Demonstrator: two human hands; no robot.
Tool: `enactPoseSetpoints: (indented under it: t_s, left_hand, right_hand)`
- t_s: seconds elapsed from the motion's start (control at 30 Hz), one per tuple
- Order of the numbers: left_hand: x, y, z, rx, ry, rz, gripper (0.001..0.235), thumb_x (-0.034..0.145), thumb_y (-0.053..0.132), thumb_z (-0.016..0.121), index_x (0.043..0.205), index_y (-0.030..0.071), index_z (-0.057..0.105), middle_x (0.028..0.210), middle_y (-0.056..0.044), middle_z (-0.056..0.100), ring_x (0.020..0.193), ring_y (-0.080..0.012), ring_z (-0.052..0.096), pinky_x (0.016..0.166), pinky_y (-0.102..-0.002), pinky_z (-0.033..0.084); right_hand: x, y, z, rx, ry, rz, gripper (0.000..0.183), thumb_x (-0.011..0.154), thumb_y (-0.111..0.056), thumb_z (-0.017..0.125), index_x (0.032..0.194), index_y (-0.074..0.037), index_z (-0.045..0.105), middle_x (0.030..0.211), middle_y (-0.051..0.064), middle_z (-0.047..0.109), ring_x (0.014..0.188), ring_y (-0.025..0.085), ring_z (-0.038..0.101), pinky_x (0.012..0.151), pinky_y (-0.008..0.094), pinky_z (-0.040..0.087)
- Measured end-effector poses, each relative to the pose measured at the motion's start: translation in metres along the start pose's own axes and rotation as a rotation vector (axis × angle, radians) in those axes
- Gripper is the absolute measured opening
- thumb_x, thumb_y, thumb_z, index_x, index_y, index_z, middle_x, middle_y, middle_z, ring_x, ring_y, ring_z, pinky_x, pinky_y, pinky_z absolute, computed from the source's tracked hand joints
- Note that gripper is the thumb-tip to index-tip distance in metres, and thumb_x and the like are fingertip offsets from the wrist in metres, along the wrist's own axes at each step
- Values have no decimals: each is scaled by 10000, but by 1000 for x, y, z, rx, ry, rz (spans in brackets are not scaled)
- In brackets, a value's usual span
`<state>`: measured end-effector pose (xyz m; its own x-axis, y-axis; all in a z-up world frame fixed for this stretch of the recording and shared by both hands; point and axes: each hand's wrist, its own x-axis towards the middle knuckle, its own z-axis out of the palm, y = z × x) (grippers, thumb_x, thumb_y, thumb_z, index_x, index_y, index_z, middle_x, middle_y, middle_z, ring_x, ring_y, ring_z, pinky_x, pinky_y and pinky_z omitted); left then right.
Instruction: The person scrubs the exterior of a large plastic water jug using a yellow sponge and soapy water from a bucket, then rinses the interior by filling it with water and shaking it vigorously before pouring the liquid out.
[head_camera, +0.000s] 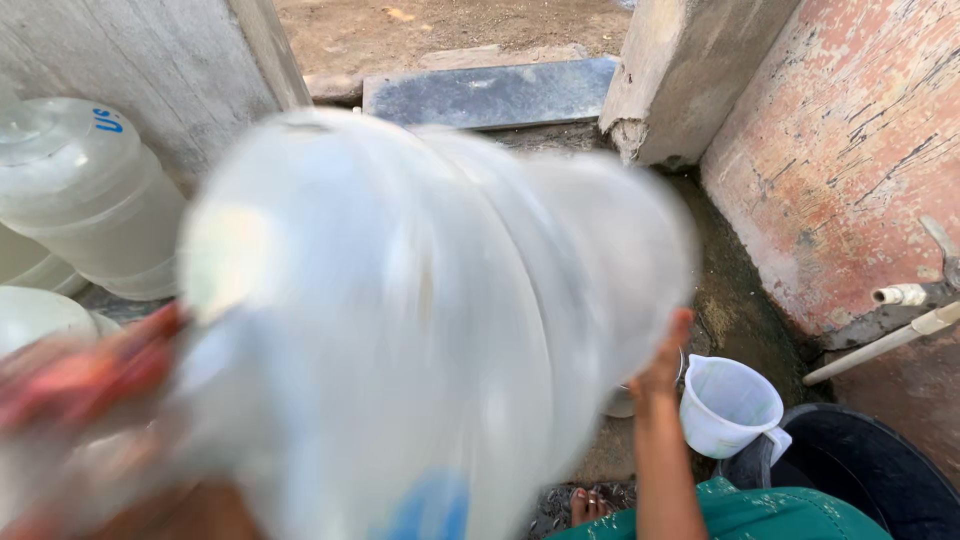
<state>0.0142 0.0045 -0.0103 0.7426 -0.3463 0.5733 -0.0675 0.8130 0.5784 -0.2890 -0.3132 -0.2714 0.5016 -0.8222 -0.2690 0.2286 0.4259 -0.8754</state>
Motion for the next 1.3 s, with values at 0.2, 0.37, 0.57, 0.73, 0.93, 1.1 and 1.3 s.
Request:
enactPoseSetpoints:
  t_s: [0.2, 0.37, 0.57, 0.73, 0.93, 1.1, 1.3]
  left_hand:
    - [13, -51, -26, -84, 138, -28, 326, 798, 30, 779, 1091, 75, 645, 989, -62, 693, 936, -204, 691, 923, -359, 575]
    - [-16, -105, -7, 335, 667, -500, 307, 759, 41, 764, 1033, 134, 661, 926, -66, 753, 864, -172, 746, 880, -301, 597]
    - [6, 6, -7, -59, -244, 8, 626, 849, 268, 804, 1361, 85, 494, 1239, -89, 638, 1217, -246, 631, 1178, -429, 384]
    - [1, 59, 16, -49, -278, 93, 878, 921, 546, 810, 1538, 149, 327, 1462, -104, 563, 1352, -263, 522, 1225, -450, 366]
    - [-10, -27, 4, -173, -36, -175, 616, 859, 324, 830, 1353, 69, 562, 1163, -153, 701, 1149, -296, 677, 1093, -482, 530]
    - [-28, -97, -4, 324, 435, -335, 270, 800, 41, 777, 1047, 74, 673, 995, -77, 702, 926, -208, 679, 883, -348, 578]
    - [-37, -29, -8, -13, 13, -66, 347, 775, -8, 765, 1095, 60, 651, 1017, -89, 686, 959, -235, 668, 916, -373, 549]
  right_hand:
    - [-10, 27, -3, -53, 70, 38, 989, 849, -778, 394, 1607, -156, 269, 1625, 148, 366, 1475, 338, 393, 1160, 543, 382]
    - [-25, 110, -22, -34, 162, 186, 986, 839, -773, 395, 1604, -163, 274, 1620, 133, 387, 1471, 324, 413, 1171, 525, 390]
    - [-22, 10, -17, 374, -48, 161, 1384, 781, -1043, 272, 1571, 90, 374, 1542, 282, 409, 1399, 429, 446, 1049, 542, 396]
    - [-60, -115, -19, 355, -163, -284, 1288, 673, -998, 360, 1548, -55, 424, 1576, 176, 478, 1406, 347, 507, 1096, 593, 433]
    - [-46, -11, 1, 228, 112, -377, 1052, 800, -869, 431, 1585, -182, 294, 1635, 97, 357, 1491, 307, 374, 1197, 512, 376]
    - [-52, 95, -12, 56, 283, 427, 999, 798, -821, 329, 1564, -182, 370, 1600, 186, 388, 1448, 404, 432, 1132, 642, 406]
    - [-16, 45, -22, 23, 107, -5, 1091, 789, -864, 375, 1576, -110, 330, 1603, 191, 389, 1451, 374, 410, 1146, 570, 382]
